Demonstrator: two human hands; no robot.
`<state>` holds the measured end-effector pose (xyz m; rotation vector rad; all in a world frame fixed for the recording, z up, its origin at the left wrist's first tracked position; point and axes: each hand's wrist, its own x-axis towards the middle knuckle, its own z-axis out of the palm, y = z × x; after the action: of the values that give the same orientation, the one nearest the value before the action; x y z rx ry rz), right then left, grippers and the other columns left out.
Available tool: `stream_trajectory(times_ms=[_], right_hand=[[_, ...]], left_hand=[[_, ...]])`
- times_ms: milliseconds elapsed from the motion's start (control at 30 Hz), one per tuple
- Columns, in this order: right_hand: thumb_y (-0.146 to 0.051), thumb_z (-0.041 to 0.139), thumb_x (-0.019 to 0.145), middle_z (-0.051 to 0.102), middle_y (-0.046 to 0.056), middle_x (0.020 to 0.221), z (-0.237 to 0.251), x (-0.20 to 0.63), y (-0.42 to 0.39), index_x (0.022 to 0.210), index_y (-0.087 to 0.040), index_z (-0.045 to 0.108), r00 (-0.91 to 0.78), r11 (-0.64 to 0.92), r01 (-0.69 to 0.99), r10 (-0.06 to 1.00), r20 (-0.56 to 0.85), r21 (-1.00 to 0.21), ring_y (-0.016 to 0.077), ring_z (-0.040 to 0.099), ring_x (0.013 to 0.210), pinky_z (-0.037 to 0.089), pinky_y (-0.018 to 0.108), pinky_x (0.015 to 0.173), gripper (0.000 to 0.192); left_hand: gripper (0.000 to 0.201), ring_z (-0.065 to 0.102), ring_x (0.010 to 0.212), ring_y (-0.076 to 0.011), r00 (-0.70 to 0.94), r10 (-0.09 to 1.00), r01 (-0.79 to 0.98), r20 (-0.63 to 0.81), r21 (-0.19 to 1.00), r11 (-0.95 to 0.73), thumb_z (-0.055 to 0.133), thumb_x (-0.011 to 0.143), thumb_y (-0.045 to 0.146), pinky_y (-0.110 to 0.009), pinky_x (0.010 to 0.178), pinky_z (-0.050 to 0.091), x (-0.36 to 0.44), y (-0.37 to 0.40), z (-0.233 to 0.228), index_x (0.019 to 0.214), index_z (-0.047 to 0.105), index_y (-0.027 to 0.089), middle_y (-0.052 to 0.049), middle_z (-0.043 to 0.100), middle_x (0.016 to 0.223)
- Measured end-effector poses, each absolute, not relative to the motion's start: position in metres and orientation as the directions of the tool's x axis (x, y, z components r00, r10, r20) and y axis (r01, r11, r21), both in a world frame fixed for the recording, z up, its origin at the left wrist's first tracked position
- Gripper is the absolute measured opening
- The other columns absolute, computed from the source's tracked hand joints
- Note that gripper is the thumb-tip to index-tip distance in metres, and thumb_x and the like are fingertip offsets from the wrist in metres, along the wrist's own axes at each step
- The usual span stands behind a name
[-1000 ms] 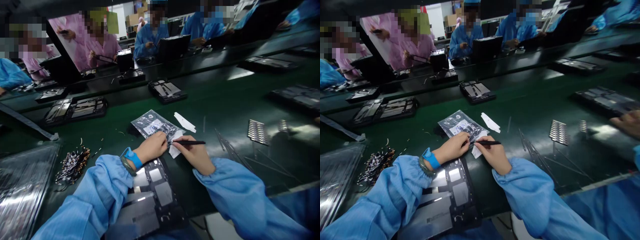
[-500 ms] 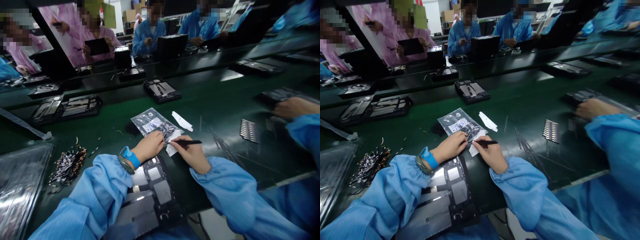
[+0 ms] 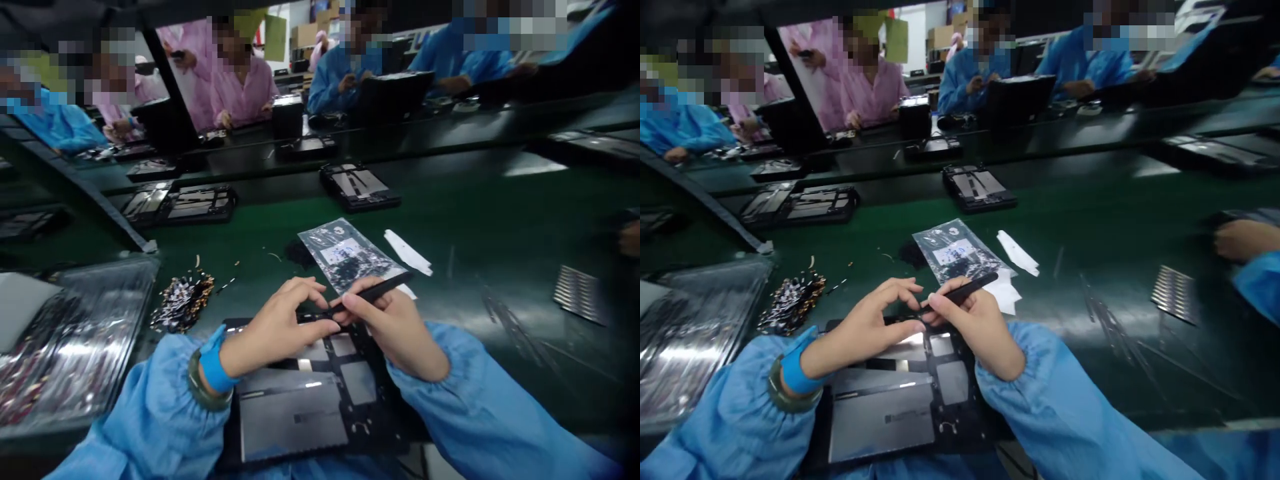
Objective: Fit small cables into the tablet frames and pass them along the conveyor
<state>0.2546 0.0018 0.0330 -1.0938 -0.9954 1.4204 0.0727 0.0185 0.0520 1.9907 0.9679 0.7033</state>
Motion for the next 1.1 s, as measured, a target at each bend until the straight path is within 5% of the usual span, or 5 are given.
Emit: stream_trajectory(times_ms=[300,1100], right_hand=[[-0.035,0.082,0.063,0.067,-0.001,0.059,0.032,0.216,0.005,0.07,-0.017,0.062,-0.361,-0.497,-0.45,0.861,-0.358,-0.742,0.0069,0.061,0.049,0.052,0.012,0.049,0.029],[-0.031,0.084,0.061,0.069,0.0,0.061,0.022,0.206,0.009,0.066,-0.016,0.063,-0.38,-0.544,-0.45,0.835,-0.399,-0.708,0.007,0.062,0.048,0.052,0.011,0.045,0.026]], left_hand=[[0.011,0.052,0.118,-0.0236,0.301,0.95,0.373,0.081,0.907,-0.196,0.07,0.073,0.025,-0.039,0.099,0.042,0.044,-0.014,0.05,0.076,0.061,0.02,-0.009,0.059,0.113],[0.01,0.061,0.098,-0.0183,0.281,0.96,0.288,0.02,0.952,-0.104,0.056,0.08,0.025,-0.032,0.09,0.048,0.034,-0.016,0.04,0.077,0.063,0.018,-0.009,0.064,0.1]])
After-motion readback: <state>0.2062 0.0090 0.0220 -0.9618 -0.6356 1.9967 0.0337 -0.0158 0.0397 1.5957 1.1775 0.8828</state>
